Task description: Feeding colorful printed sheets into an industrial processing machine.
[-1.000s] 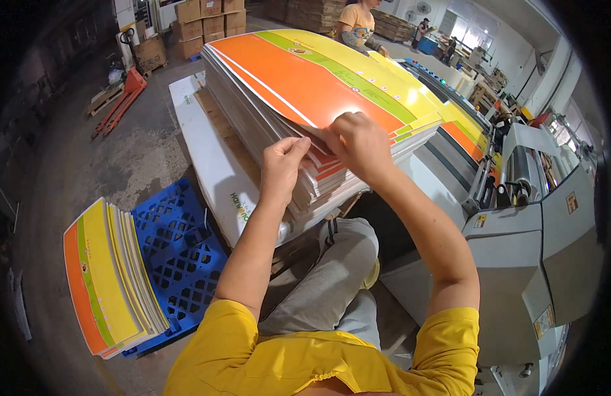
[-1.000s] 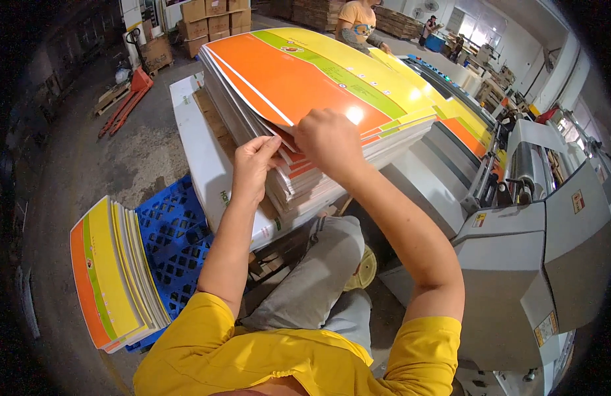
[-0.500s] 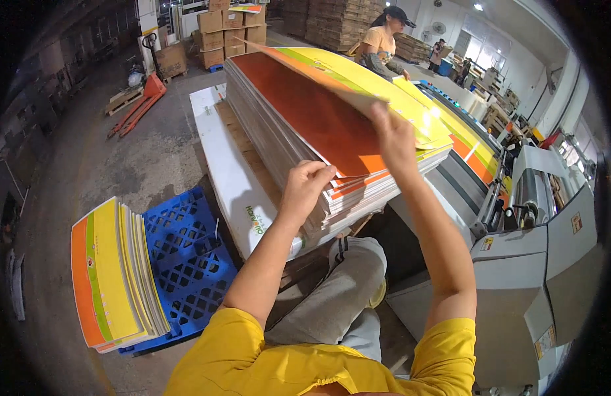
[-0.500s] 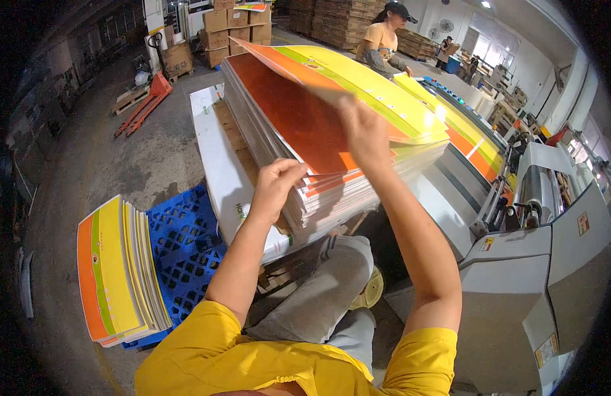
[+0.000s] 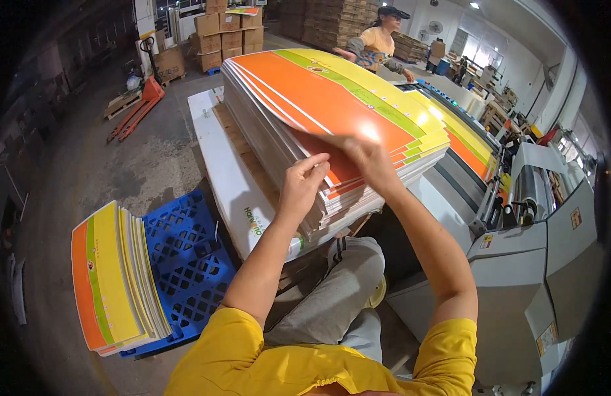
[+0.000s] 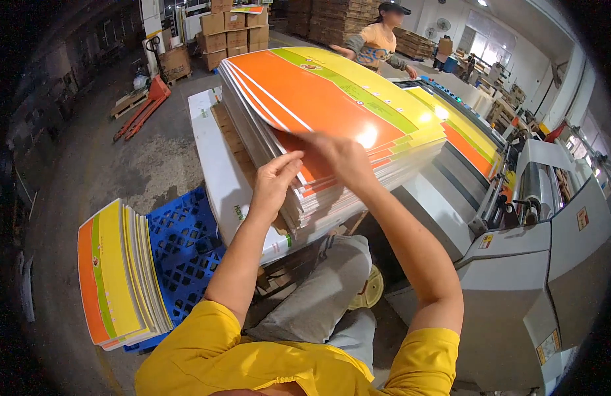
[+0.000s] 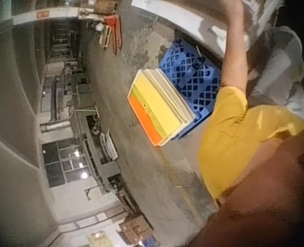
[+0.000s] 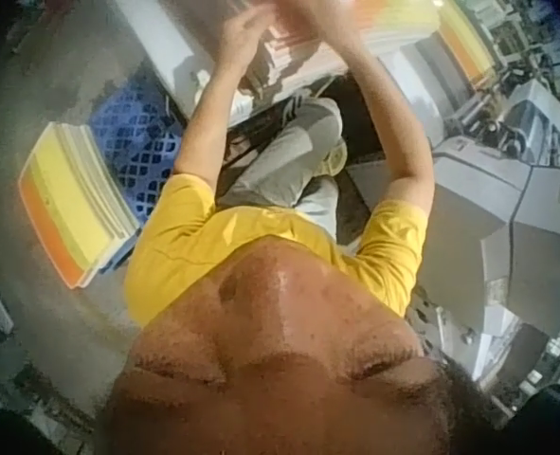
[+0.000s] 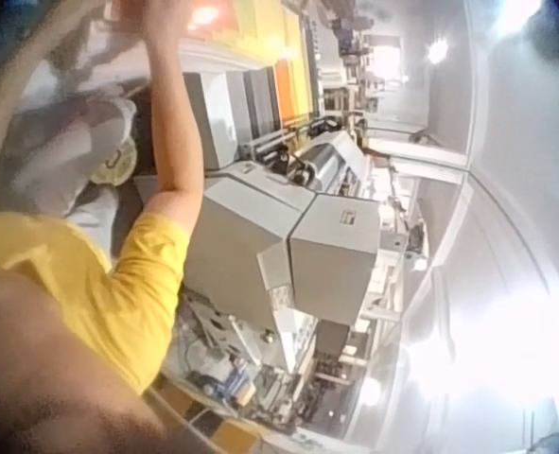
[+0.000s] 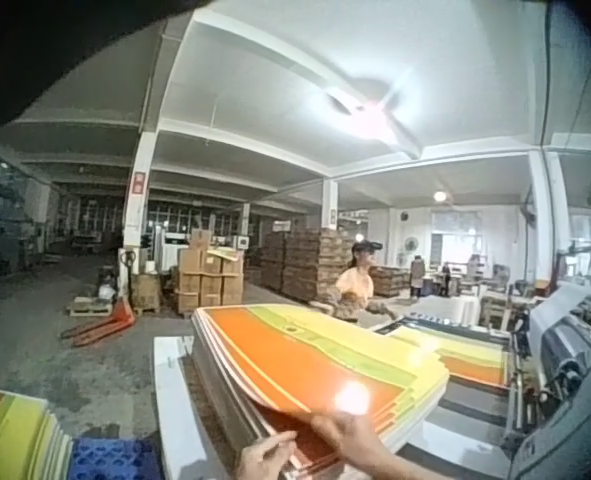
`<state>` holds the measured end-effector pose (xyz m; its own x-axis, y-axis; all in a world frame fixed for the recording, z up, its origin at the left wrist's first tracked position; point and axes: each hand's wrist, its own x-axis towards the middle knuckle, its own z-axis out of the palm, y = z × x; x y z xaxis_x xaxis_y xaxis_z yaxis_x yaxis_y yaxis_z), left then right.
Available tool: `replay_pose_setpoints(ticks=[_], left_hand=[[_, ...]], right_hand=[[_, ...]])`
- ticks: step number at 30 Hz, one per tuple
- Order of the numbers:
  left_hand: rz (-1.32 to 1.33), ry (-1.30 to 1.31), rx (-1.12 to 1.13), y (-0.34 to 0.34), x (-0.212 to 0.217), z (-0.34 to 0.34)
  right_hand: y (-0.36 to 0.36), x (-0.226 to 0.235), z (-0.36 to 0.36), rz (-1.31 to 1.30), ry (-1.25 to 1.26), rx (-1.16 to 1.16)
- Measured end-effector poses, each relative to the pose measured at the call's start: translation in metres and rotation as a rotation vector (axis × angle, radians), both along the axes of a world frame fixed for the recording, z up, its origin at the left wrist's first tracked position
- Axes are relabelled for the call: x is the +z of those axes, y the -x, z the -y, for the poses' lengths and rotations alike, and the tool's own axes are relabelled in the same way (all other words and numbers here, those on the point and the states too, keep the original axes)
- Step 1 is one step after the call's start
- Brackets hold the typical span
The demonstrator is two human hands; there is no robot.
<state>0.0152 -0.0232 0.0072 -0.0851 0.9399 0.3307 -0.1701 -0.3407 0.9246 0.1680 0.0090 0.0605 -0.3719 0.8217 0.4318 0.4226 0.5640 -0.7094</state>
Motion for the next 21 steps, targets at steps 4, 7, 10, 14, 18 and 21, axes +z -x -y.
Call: replay_pose_setpoints(ticks=[4, 7, 10, 14, 18, 21], left_hand=[[-0.006, -0.007, -0.027, 0.005, -0.014, -0.006], [0.025, -0.015, -0.001, 0.001, -0.013, -0.007], [0.016, -0.018, -0.022, 0.003, -0.011, -0.007], [0.148, 0.040, 0.003, 0.003, -0.009, -0.005], [0.266, 0.051, -0.022, 0.006, -0.011, -0.006], [0.373, 0.036, -0.040, 0.004, -0.011, -0.005]], right_hand=[[0.009, 0.029, -0.005, -0.608, 0.233, -0.092], [0.008, 0.021, -0.004, 0.100, -0.543, -0.211], [0.006, 0.002, 0.003, 0.223, -0.596, -0.085], [0.000, -0.010, 0.006, 0.198, -0.351, -0.098], [-0.007, -0.011, 0.004, 0.305, -0.343, -0.091], [-0.002, -0.008, 0.009, 0.411, -0.453, -0.100]])
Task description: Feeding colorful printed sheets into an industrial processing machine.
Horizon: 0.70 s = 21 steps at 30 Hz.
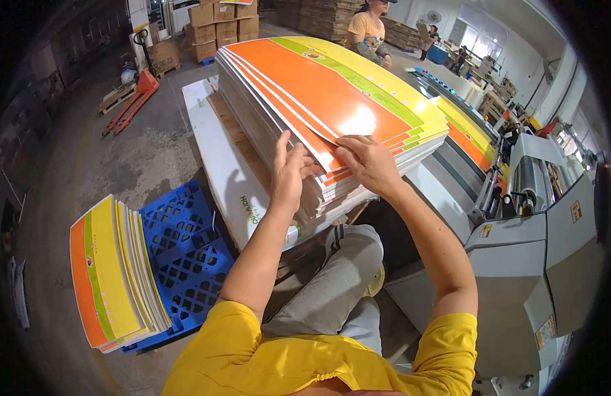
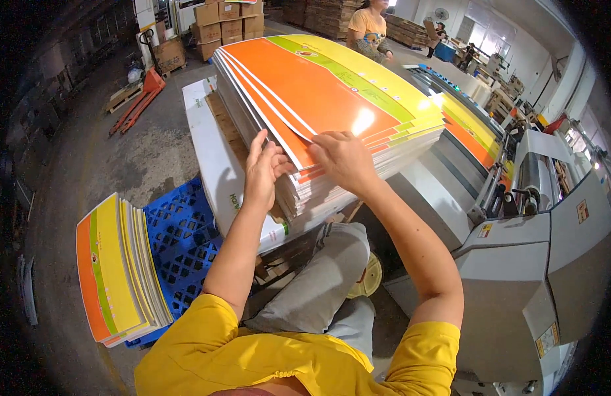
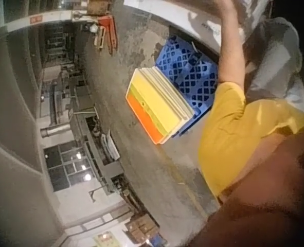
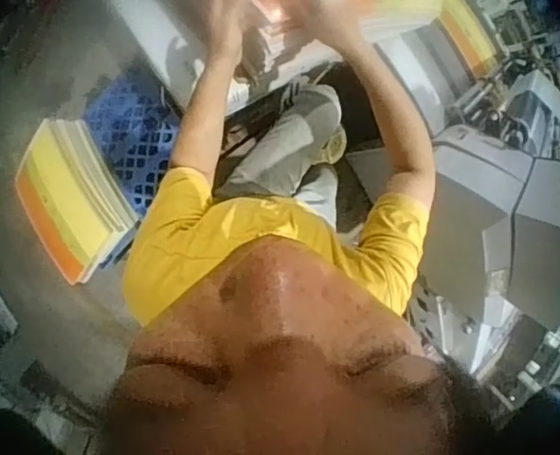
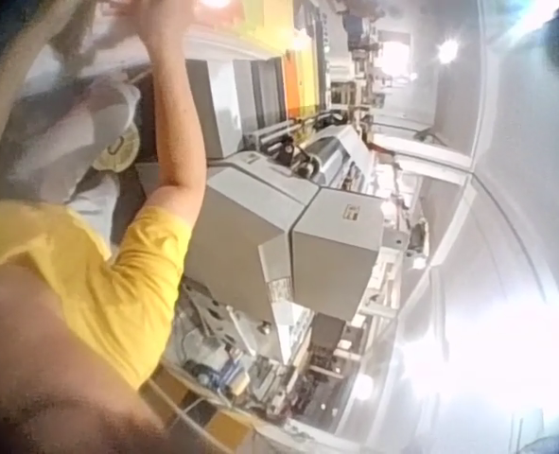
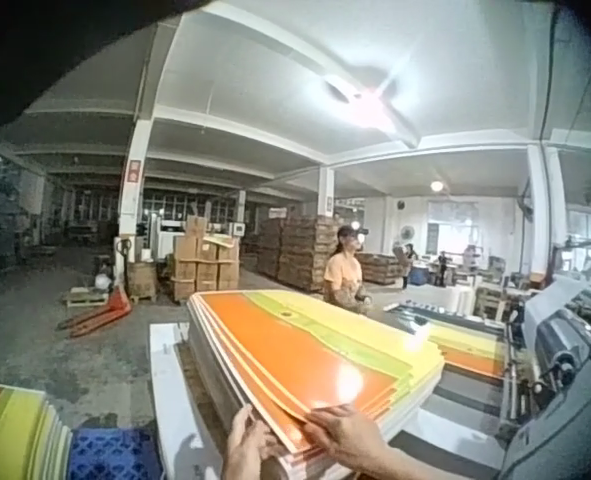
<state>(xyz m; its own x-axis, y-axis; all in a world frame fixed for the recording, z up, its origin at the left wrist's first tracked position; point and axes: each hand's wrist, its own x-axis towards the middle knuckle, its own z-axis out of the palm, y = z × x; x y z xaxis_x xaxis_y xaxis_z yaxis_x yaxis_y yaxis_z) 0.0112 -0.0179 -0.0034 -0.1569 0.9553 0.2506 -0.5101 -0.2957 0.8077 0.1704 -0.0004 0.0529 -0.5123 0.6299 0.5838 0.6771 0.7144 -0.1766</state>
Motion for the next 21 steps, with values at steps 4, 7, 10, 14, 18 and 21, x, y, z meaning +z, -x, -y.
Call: replay_pose_setpoints(ticks=[4, 7, 10, 14, 18, 21], left_hand=[[0.043, 0.037, -0.013, 0.003, -0.001, 0.002], [0.048, 0.060, -0.025, 0.005, 0.000, 0.003], [0.037, 0.051, -0.032, 0.003, 0.003, 0.004], [-0.055, 0.006, -0.011, 0.001, 0.001, 0.002], [-0.077, 0.006, -0.011, 0.004, 0.001, 0.000], [-0.055, 0.052, -0.013, 0.001, 0.006, 0.001]], right_hand=[[0.016, 0.013, 0.018, 0.016, 0.130, -0.043], [0.026, 0.017, 0.024, 0.169, 0.091, -0.128], [0.027, 0.026, 0.021, 0.089, 0.266, -0.145], [0.019, 0.019, -0.001, -0.178, 0.399, -0.103], [0.021, 0.024, -0.006, -0.163, 0.437, -0.155], [0.018, 0.020, -0.010, -0.272, 0.686, -0.102]])
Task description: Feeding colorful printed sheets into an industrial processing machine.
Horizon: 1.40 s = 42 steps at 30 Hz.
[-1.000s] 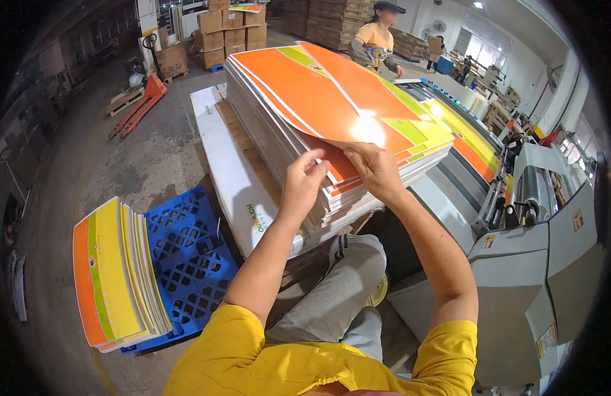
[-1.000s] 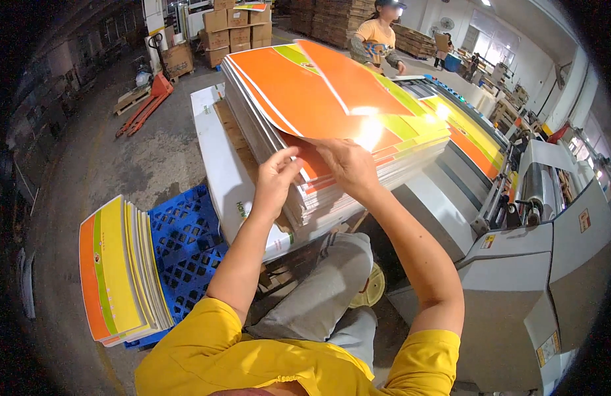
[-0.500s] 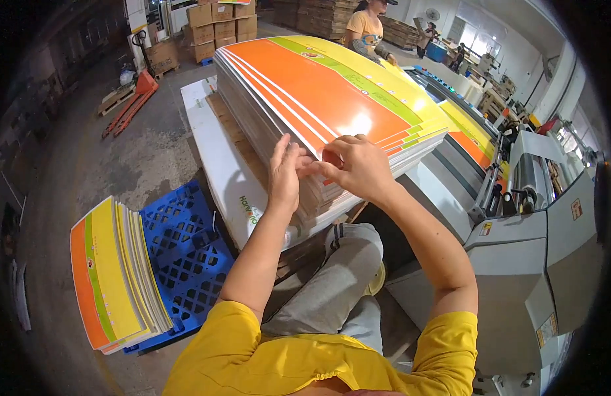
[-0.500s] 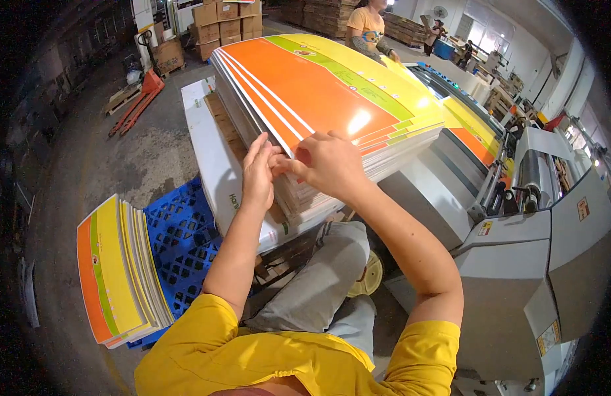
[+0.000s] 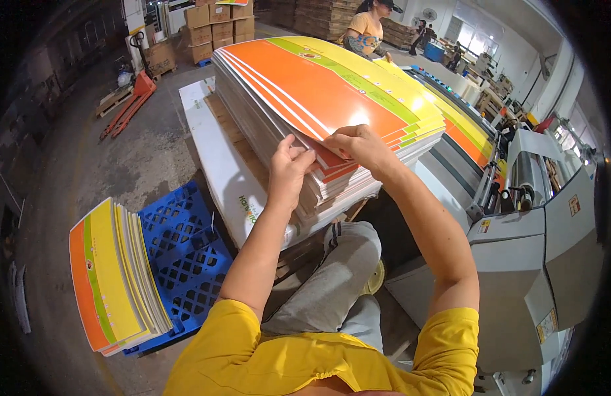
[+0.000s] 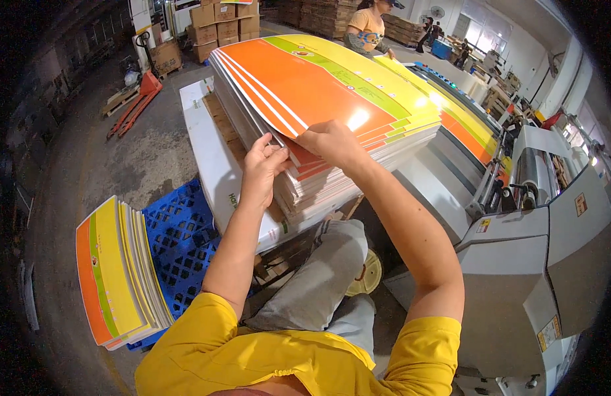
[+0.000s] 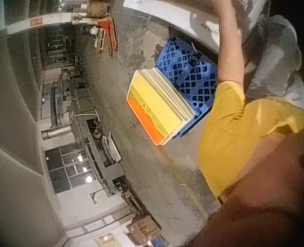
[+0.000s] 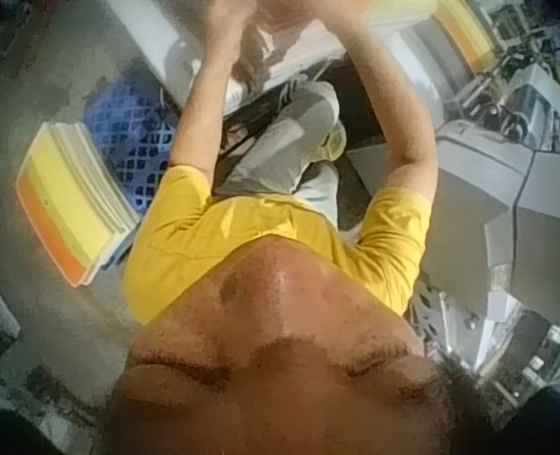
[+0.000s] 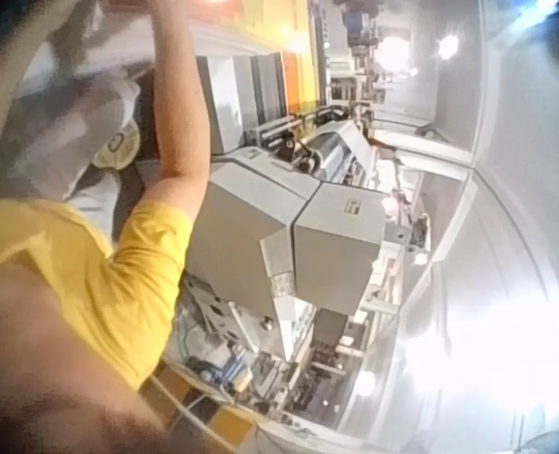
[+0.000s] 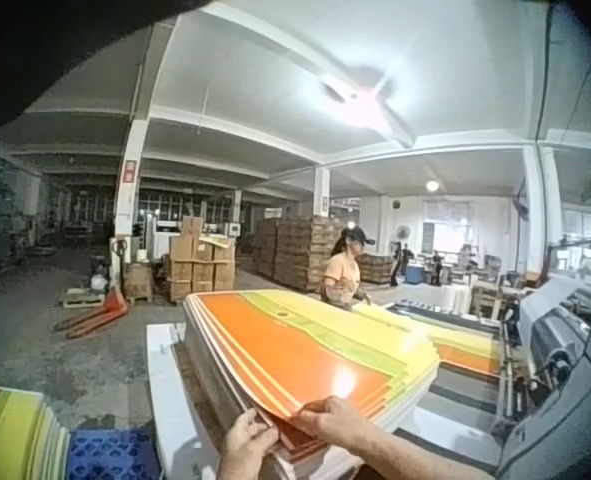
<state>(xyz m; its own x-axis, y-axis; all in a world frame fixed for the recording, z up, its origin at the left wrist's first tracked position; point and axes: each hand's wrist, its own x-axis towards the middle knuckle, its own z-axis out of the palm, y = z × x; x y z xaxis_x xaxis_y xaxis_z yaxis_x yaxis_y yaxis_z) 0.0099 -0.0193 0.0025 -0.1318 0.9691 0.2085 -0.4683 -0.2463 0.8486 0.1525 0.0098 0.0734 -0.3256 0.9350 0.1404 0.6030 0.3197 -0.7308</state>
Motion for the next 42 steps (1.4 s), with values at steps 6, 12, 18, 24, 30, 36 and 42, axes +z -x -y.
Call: replay_pose_setpoints(ticks=[6, 12, 18, 24, 30, 36, 42], left_hand=[[-0.114, 0.035, 0.021, -0.002, 0.009, 0.001], [-0.128, -0.074, 0.027, -0.001, -0.001, -0.006], [-0.169, -0.049, -0.027, -0.005, -0.002, -0.004], [-0.240, -0.034, -0.003, -0.001, 0.001, -0.002], [-0.326, -0.036, -0.052, 0.000, 0.006, 0.001], [-0.234, -0.042, -0.071, 0.001, 0.005, 0.002], [-0.271, -0.065, -0.055, 0.000, 0.001, -0.001]], right_hand=[[-0.002, 0.003, 0.001, -0.210, 0.247, -0.018], [-0.002, -0.011, 0.013, 0.345, -1.124, 0.099], [-0.019, -0.032, -0.023, -0.186, -0.559, 0.032], [-0.005, 0.019, -0.007, -0.766, -0.217, -0.132], [-0.014, -0.023, 0.000, 0.118, -0.807, 0.096], [-0.018, -0.036, 0.000, 0.061, -0.685, 0.099], [-0.020, -0.035, -0.006, 0.036, -0.568, 0.037]])
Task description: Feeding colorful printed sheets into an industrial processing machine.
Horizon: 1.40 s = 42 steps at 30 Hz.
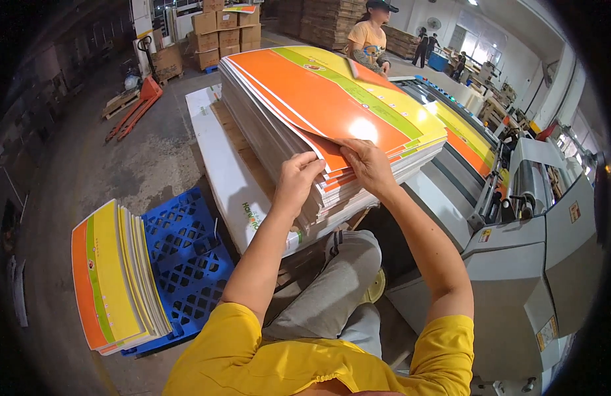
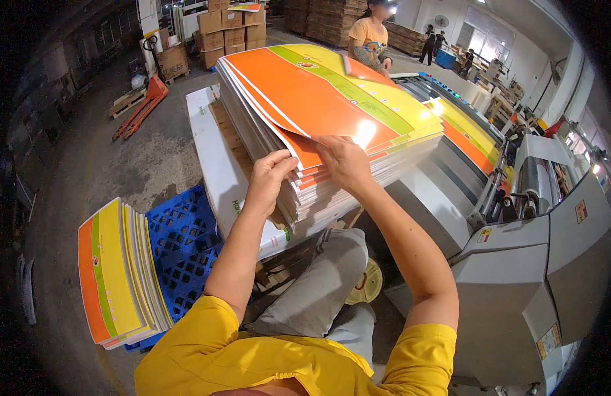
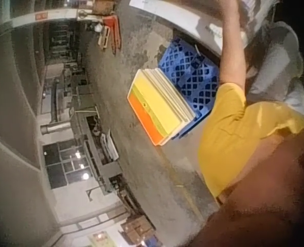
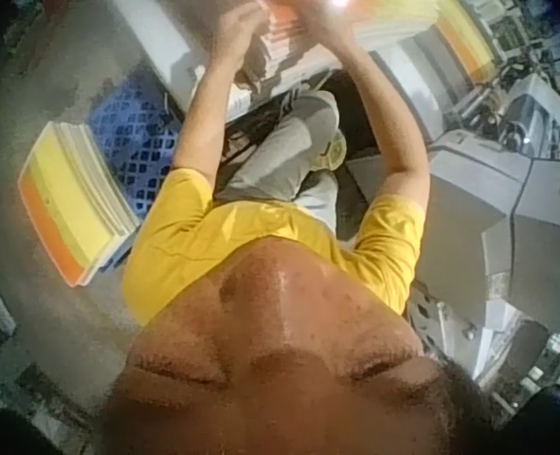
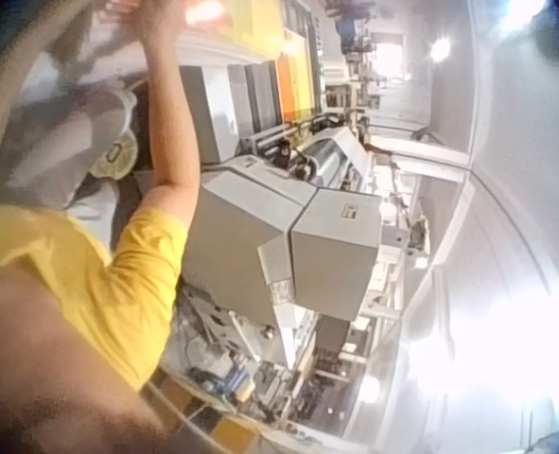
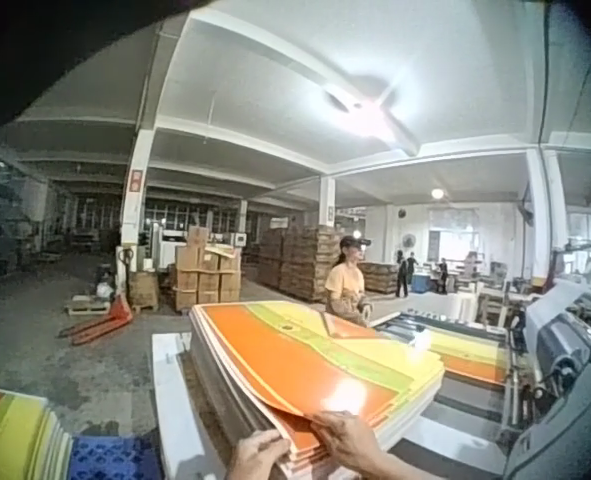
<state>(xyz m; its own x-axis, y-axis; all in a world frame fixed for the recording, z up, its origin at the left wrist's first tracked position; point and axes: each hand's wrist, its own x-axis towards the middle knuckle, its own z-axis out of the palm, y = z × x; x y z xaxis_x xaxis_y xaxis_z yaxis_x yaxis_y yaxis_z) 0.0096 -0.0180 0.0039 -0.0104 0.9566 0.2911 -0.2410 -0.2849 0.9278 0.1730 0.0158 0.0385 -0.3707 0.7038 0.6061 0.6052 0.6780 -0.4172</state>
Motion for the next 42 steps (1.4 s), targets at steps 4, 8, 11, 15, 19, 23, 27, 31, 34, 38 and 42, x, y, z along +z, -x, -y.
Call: replay_pose_setpoints(ticks=[4, 8, 11, 15, 19, 23, 27, 31, 34, 38, 42], left_hand=[[0.037, 0.015, 0.025, 0.001, 0.000, -0.001], [0.057, -0.042, 0.127, -0.004, -0.003, -0.008], [-0.029, -0.035, 0.062, -0.005, 0.002, -0.004], [-0.051, -0.008, 0.059, 0.000, -0.003, -0.002], [-0.020, -0.008, 0.083, -0.007, -0.003, -0.001], [-0.008, -0.007, 0.104, -0.004, -0.003, -0.001], [0.267, 0.035, 0.074, -0.002, -0.008, -0.005], [0.395, 0.048, 0.036, -0.001, -0.011, -0.006], [0.386, 0.062, 0.018, 0.002, -0.009, -0.003], [0.389, 0.050, -0.020, 0.006, -0.015, -0.006], [0.350, 0.038, -0.053, 0.001, -0.010, -0.004]], right_hand=[[0.000, 0.002, 0.000, 0.050, -0.079, 0.097], [0.004, 0.003, 0.006, 0.105, -0.223, 0.125], [0.001, 0.008, -0.013, -0.055, 0.141, 0.068], [0.009, 0.044, -0.008, -0.762, 0.466, 0.056], [0.009, 0.024, 0.002, -0.107, -0.038, 0.006], [0.006, 0.007, 0.015, 0.116, -0.099, 0.036], [0.002, 0.007, 0.013, 0.157, -0.116, -0.011], [0.008, 0.016, 0.025, 0.303, -0.205, -0.075], [0.022, 0.025, 0.038, 0.357, -0.079, -0.097], [0.032, 0.034, 0.041, 0.403, 0.033, -0.149], [0.022, 0.032, 0.017, 0.137, 0.318, -0.066]])
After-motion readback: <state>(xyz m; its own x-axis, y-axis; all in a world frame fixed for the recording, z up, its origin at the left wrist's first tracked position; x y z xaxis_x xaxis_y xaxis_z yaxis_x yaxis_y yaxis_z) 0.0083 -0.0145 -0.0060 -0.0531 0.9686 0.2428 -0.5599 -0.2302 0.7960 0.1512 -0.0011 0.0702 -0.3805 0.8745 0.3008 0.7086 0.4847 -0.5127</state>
